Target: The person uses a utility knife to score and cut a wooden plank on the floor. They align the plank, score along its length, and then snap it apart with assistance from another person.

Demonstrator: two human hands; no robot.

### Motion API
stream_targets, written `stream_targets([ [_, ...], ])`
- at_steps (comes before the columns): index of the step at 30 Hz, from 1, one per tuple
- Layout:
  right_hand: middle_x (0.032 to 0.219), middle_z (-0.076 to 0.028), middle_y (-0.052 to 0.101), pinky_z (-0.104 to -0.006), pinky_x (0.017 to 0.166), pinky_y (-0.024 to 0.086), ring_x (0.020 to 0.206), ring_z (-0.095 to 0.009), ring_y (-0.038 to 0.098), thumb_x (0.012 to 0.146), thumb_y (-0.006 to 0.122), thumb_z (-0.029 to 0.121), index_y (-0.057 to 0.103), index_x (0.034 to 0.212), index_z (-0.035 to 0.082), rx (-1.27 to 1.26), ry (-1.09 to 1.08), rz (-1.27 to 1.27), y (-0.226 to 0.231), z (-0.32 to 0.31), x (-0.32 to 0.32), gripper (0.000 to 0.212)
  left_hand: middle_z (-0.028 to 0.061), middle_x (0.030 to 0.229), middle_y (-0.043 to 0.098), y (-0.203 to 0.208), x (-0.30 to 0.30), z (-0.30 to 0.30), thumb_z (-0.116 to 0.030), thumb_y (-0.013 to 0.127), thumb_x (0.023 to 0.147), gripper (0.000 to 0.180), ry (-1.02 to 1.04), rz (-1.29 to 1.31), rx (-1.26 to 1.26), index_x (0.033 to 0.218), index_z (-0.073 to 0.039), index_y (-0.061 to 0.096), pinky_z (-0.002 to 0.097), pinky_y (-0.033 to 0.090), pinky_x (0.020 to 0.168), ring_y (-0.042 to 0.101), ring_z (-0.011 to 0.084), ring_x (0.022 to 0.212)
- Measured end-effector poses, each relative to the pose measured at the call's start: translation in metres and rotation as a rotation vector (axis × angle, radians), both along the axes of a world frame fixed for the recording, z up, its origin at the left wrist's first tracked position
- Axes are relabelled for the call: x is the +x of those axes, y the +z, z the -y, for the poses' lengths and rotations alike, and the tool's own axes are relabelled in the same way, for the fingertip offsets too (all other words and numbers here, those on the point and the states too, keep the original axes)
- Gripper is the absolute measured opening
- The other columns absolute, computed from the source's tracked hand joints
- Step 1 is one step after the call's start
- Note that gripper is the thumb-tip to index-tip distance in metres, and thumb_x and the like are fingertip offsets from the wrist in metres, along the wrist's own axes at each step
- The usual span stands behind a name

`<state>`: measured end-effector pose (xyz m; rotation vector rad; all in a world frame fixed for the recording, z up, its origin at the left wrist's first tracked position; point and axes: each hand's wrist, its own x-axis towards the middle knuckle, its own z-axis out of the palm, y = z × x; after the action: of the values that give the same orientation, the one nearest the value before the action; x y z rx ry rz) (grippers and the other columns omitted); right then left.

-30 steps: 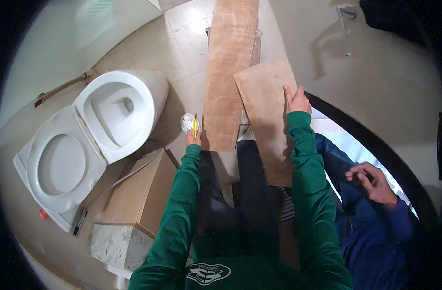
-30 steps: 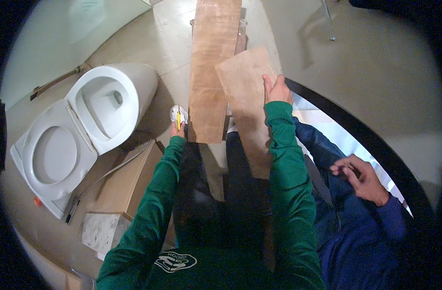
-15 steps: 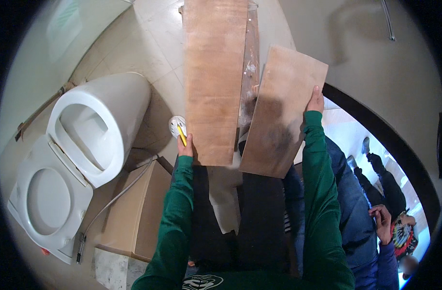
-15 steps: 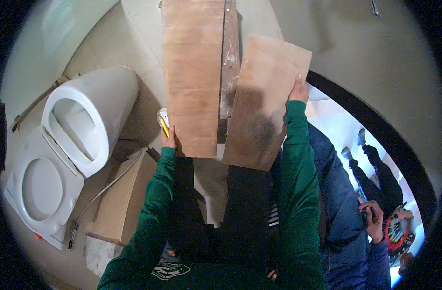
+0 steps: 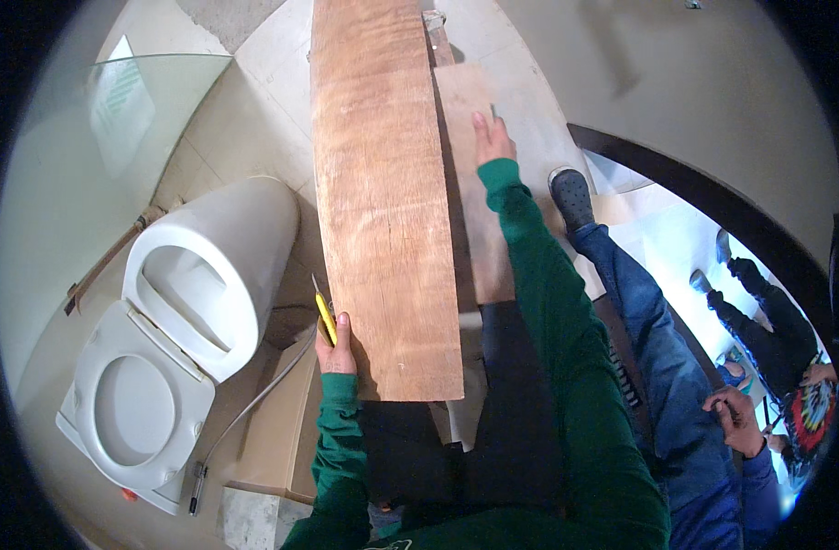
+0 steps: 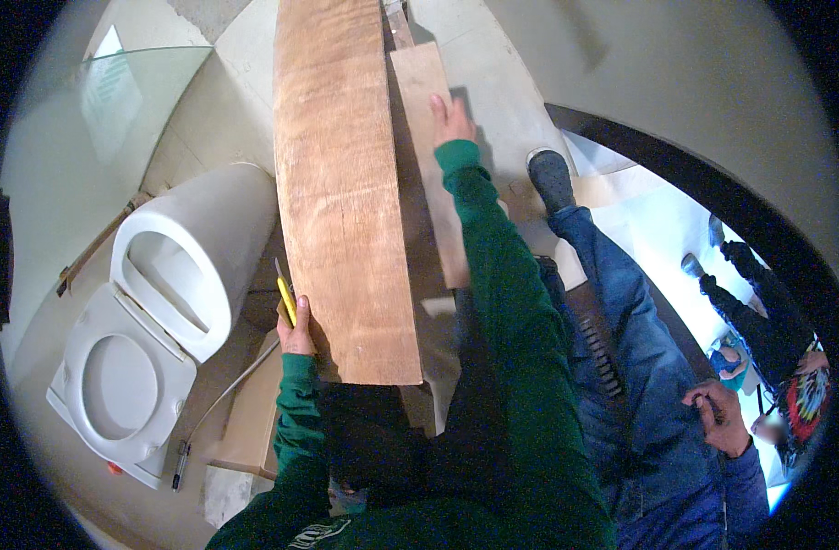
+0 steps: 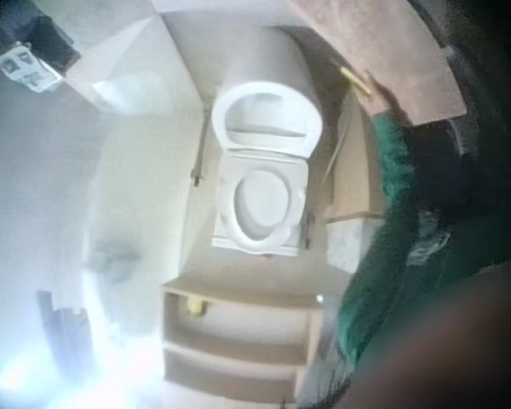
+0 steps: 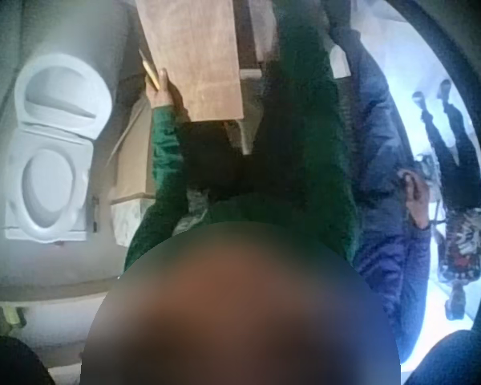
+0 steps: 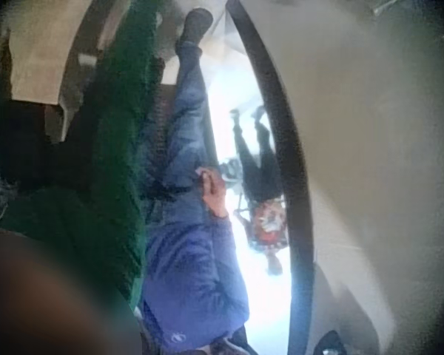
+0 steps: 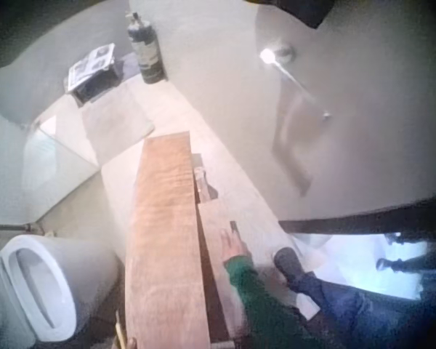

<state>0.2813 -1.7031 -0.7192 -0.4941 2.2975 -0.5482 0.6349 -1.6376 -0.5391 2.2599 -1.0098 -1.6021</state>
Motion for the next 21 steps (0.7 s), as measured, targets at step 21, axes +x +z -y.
stream_targets([
  [21,0.093,-0.025,0.061,-0.0527,0.073,0.042,0.087,-0.045,0.057,0.094,0.036,0.043,0.052,0.104,0.008,0.074,-0.165,0.065,0.055,-0.057,0.119,0.041,0.0110,0.098,0.054,-0.093,-0.014,-0.109,-0.032,0.058,0.089,0.043,-0.012,-0.009,-0.101,0.113,0.003,0.047,0.0321,0.041,0.082,0.050,0.0189,0.090],
])
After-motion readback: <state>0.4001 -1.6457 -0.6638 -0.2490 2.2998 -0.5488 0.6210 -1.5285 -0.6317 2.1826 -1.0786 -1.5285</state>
